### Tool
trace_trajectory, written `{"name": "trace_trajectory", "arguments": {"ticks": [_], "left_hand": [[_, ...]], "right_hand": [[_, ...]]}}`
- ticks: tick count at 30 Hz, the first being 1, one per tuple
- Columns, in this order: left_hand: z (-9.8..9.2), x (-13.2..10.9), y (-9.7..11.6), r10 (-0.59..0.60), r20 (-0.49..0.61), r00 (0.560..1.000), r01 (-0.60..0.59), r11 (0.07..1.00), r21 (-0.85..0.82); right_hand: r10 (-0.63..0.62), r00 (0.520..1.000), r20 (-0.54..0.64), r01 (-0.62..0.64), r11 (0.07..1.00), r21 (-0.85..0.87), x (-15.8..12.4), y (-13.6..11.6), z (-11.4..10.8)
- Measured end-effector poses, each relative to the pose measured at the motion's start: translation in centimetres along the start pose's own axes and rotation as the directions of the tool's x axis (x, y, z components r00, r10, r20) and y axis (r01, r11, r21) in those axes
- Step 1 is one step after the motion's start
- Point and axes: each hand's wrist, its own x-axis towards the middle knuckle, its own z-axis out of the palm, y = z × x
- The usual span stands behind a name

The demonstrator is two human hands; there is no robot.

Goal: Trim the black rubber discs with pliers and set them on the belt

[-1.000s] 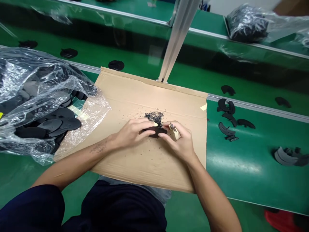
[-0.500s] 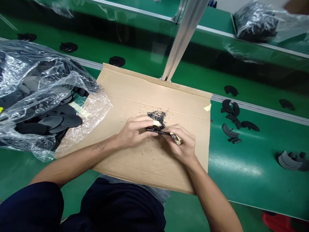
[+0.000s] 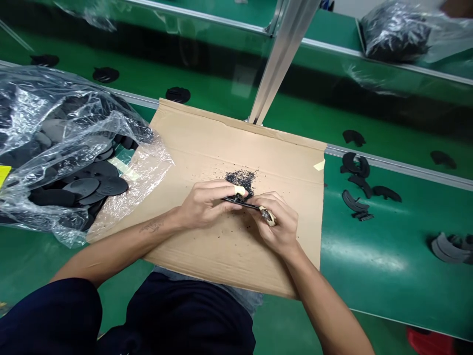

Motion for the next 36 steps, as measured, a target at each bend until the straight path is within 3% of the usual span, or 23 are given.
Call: {"name": "trace_trajectory", "arguments": {"ticks": [13, 21, 27, 32, 36], "left_hand": [[-0.02, -0.29, 0.50, -0.047, -0.056, 0.997, 0.047, 0.999, 0.007], [0.16, -0.19, 0.35, 0.040, -0.033, 0.999, -0.040, 0.999, -0.012], [0.28, -0.30, 0.65, 0.006, -0.088, 0.996, -0.004, 1.000, 0.024], [0.24, -0.37, 0.37, -0.016, -0.017, 1.000, 0.015, 0.999, -0.049], [0.48, -0.70, 0.10, -0.113, 0.054, 0.992, 0.117, 0.989, -0.087]], "right_hand": [[0.032, 0.999, 0.006, -0.032, 0.999, 0.040, 0.07, -0.10, 0.11], [-0.018, 1.000, 0.005, 0.018, 0.999, 0.046, 0.00, 0.13, -0.08], [0.024, 1.000, 0.010, -0.025, 0.996, 0.083, 0.17, -0.05, 0.08], [0.063, 0.998, -0.026, -0.059, 0.988, 0.139, 0.40, -0.41, 0.11], [0.072, 0.996, -0.053, -0.062, 0.982, 0.177, 0.50, -0.30, -0.02]]}}
